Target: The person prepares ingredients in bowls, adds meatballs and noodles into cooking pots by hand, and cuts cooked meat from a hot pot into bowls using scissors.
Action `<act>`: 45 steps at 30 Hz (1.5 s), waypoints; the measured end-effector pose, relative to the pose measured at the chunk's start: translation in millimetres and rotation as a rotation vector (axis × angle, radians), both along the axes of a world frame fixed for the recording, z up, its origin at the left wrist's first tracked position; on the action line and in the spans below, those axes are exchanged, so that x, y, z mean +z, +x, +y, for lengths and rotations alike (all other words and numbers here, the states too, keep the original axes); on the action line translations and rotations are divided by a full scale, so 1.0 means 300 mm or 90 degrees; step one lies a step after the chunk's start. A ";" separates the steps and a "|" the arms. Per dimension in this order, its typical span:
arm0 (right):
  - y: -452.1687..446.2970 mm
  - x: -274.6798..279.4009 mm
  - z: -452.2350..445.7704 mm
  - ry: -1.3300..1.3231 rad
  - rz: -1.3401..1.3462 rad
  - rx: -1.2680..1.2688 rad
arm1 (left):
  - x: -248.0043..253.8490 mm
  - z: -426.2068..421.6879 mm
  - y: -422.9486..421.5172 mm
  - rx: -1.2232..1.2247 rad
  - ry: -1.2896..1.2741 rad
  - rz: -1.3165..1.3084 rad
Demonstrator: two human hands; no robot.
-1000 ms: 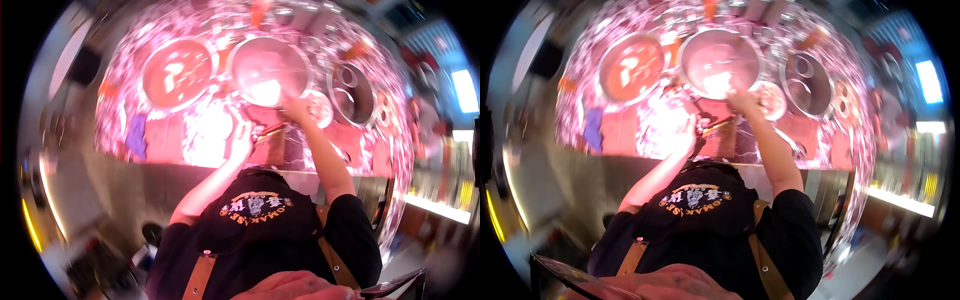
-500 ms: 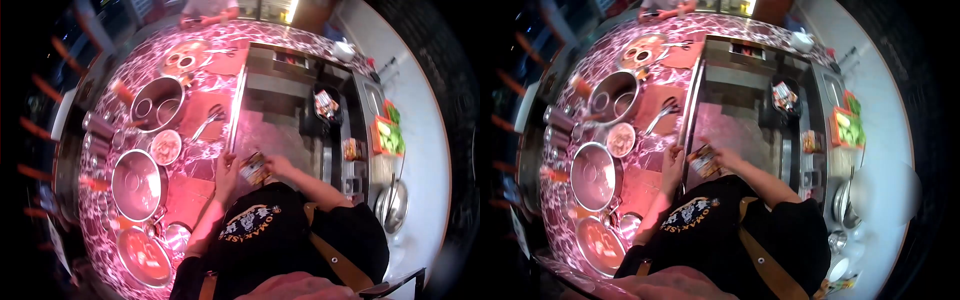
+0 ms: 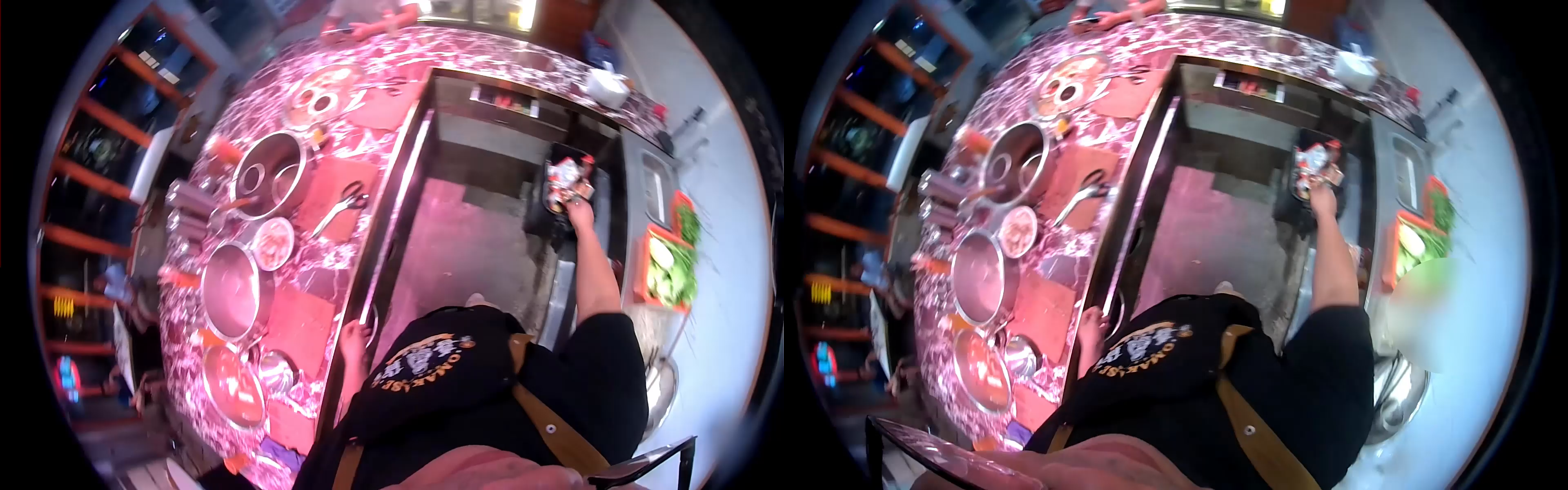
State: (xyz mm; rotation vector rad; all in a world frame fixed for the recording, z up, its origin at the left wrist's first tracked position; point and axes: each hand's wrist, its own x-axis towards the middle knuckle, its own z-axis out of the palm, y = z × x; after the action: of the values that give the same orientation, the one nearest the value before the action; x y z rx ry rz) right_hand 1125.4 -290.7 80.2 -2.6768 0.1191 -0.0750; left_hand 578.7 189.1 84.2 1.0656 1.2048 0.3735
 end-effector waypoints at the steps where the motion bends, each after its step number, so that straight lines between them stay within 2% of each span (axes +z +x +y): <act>1: -0.018 -0.125 -0.018 -0.014 0.077 0.075 | 0.078 -0.079 0.053 0.002 -0.033 0.017; 2: -0.118 -0.173 0.005 0.104 0.198 0.151 | -0.003 -0.102 0.067 -0.038 -0.036 0.036; 3: -0.292 -0.068 0.098 0.070 0.299 0.167 | -0.117 -0.104 0.075 -0.086 -0.120 -0.024; 4: -0.430 -0.302 0.103 -0.239 0.142 0.234 | -0.093 -0.157 0.138 -0.110 -0.094 0.005; 5: -0.592 -0.402 0.105 0.048 0.381 0.199 | -0.063 -0.211 0.215 -0.161 -0.071 0.038; 6: -0.775 -0.348 0.146 -0.090 0.434 0.364 | -0.046 -0.221 0.269 -0.242 -0.021 0.036; 7: -0.943 -0.374 0.203 -0.185 0.554 0.320 | -0.049 -0.222 0.317 -0.351 0.023 0.026; 8: -1.119 -0.823 0.129 0.111 0.245 0.366 | -0.041 -0.217 0.373 -0.453 0.044 0.023; 9: -1.147 -0.901 0.068 0.126 0.343 0.293 | -0.050 -0.186 0.421 -0.554 0.063 0.018; 10: -1.110 -0.553 0.017 0.131 0.534 0.075 | -0.239 -0.101 0.438 -0.601 0.039 0.019; 11: -1.143 -0.616 -0.066 0.115 0.415 0.043 | -0.387 -0.032 0.468 -0.634 0.020 0.033; 12: -1.188 -0.489 -0.135 0.271 0.252 -0.199 | -0.389 -0.031 0.525 -0.666 -0.001 0.079; 14: -1.227 -0.213 -0.292 0.374 0.063 -0.384 | -0.330 -0.074 0.638 -0.741 -0.046 0.162; 15: -1.295 -0.103 -0.354 0.362 -0.007 -0.445 | -0.313 -0.086 0.689 -0.783 -0.057 0.191; 16: -1.384 -0.004 -0.390 0.460 -0.069 -0.530 | -0.294 -0.100 0.749 -0.821 -0.063 0.213; 18: -1.616 0.073 -0.461 0.336 -0.260 -0.644 | -0.265 -0.122 0.857 -0.876 -0.065 0.241; 19: -1.709 0.251 -0.462 0.414 -0.257 -0.791 | -0.260 -0.128 0.903 -0.892 -0.072 0.249; 20: -1.862 0.199 -0.503 0.268 -0.272 -0.866 | -0.255 -0.136 0.944 -0.906 -0.086 0.242; 21: -2.098 -0.055 -0.603 0.014 -0.149 -0.881 | -0.252 -0.135 0.978 -0.912 -0.124 0.216; 22: -2.333 -0.171 -0.660 -0.147 -0.181 -0.840 | -0.270 -0.128 1.021 -0.924 -0.213 0.159; 23: -2.470 -0.348 -0.818 -0.092 -0.159 -0.887 | -0.218 -0.143 1.032 -0.923 -0.336 0.075; 25: -2.603 -0.661 -1.147 -0.102 -0.147 -0.723 | -0.176 -0.296 1.142 -0.881 0.108 0.275; 26: -2.581 -0.832 -1.277 -0.039 -0.207 -0.577 | -0.168 -0.338 1.178 -0.890 0.197 0.210; 27: -2.429 -0.636 -1.393 -0.126 -0.077 -0.767 | -0.146 -0.428 1.206 -0.826 0.145 0.182; 28: -2.124 -0.520 -1.383 -0.073 -0.077 -0.774 | -0.163 -0.477 1.246 -0.877 0.210 0.148; 30: -1.640 -0.442 -1.371 0.033 -0.111 -0.698 | -0.057 -0.572 1.259 -0.918 0.337 0.017; 33: -1.186 -0.331 -1.239 0.160 -0.122 -0.567 | 0.062 -0.653 1.236 -0.931 0.391 -0.046; 34: -1.076 -0.268 -1.140 0.198 -0.128 -0.523 | 0.053 -0.568 1.183 -0.944 0.404 -0.064; 36: -0.857 -0.203 -0.999 0.279 -0.110 -0.428 | -0.039 -0.453 1.099 -0.922 0.459 0.044; 37: -0.764 -0.173 -0.925 0.315 -0.100 -0.386 | -0.082 -0.387 1.034 -0.867 0.440 0.158; 38: -0.694 -0.139 -0.868 0.345 -0.086 -0.344 | -0.194 -0.277 0.957 -0.825 0.376 0.217; 39: -0.642 -0.126 -0.805 0.375 -0.076 -0.307 | -0.299 -0.179 0.873 -0.761 0.380 0.338; 40: -0.595 -0.083 -0.745 0.402 -0.058 -0.277 | -0.370 -0.065 0.789 -0.874 0.428 0.446; 41: -0.568 -0.066 -0.695 0.426 -0.043 -0.249 | -0.304 -0.084 0.648 -0.561 0.270 0.496; 42: -0.534 -0.040 -0.653 0.443 -0.026 -0.225 | -0.459 0.062 0.561 -0.650 0.277 0.670; 43: -0.522 -0.030 -0.612 0.461 -0.009 -0.207 | -0.529 0.169 0.481 -0.733 0.185 0.758; 45: -0.497 -0.012 -0.559 0.479 0.028 -0.185 | -0.285 0.066 0.381 -0.444 0.182 0.708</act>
State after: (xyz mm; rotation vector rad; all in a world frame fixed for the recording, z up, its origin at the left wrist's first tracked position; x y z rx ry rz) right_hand 976.2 -458.4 76.7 -1.8960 0.4533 -0.0482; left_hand 693.1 209.1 -1.5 1.9657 1.6201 -0.7161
